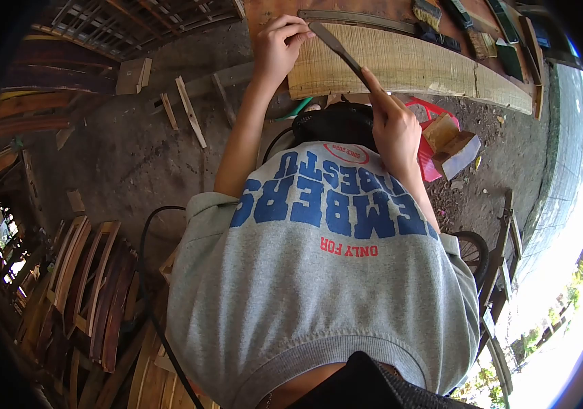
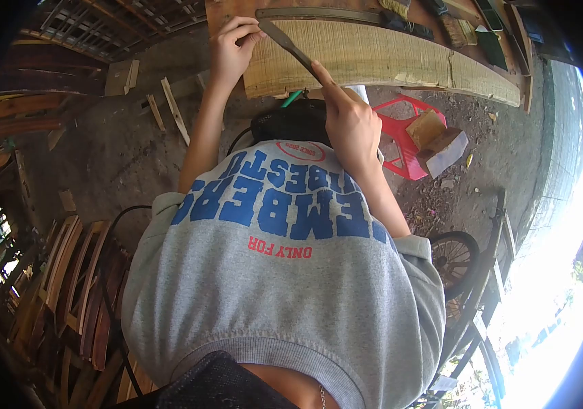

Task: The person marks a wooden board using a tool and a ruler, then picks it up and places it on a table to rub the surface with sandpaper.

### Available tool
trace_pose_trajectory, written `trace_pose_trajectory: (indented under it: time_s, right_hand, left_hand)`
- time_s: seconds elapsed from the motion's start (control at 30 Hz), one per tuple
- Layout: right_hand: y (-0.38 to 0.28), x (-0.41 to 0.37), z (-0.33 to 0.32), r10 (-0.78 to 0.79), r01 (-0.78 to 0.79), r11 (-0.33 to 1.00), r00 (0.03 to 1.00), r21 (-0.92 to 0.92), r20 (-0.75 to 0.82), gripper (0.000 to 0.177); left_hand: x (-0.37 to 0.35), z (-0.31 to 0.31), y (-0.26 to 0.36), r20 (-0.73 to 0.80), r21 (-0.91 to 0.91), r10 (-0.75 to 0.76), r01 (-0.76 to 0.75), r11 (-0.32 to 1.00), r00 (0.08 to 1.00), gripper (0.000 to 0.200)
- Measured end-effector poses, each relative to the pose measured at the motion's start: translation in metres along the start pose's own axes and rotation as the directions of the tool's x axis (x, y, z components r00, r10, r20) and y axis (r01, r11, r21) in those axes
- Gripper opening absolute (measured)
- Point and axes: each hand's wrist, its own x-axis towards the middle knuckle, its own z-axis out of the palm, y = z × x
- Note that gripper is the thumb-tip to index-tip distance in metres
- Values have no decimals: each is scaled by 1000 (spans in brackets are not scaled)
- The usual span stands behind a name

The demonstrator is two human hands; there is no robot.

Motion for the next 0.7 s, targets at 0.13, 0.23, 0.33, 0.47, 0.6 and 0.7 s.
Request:
trace_pose_trajectory:
  time_s: [0.13,0.23,0.33,0.47,0.6,0.7]
  right_hand:
    - [8,-2,7,-60,59,997,997,-42,-42,48]
    - [7,-3,1,14,-14,1000,1000,-25,-3,48]
    - [9,0,5,-4,4,1000,1000,-1,-24,50]
    - [7,4,2,-13,13,1000,999,8,-32,51]
    - [10,-5,4,-18,19,1000,999,18,-40,50]
    - [11,2,6,-46,47,999,997,25,-58,50]
  left_hand:
    - [-4,1,0,-12,36,13,-12,999,1000,9]
    - [-3,-1,3,18,-13,-21,22,1000,1000,10]
    - [-6,0,1,13,1,-16,16,1000,1000,12]
    - [-4,-4,7,72,-19,-94,96,995,993,13]
    - [-7,0,3,3,56,2,-2,998,1000,9]
    - [-7,-1,5,16,34,-25,24,999,1000,10]
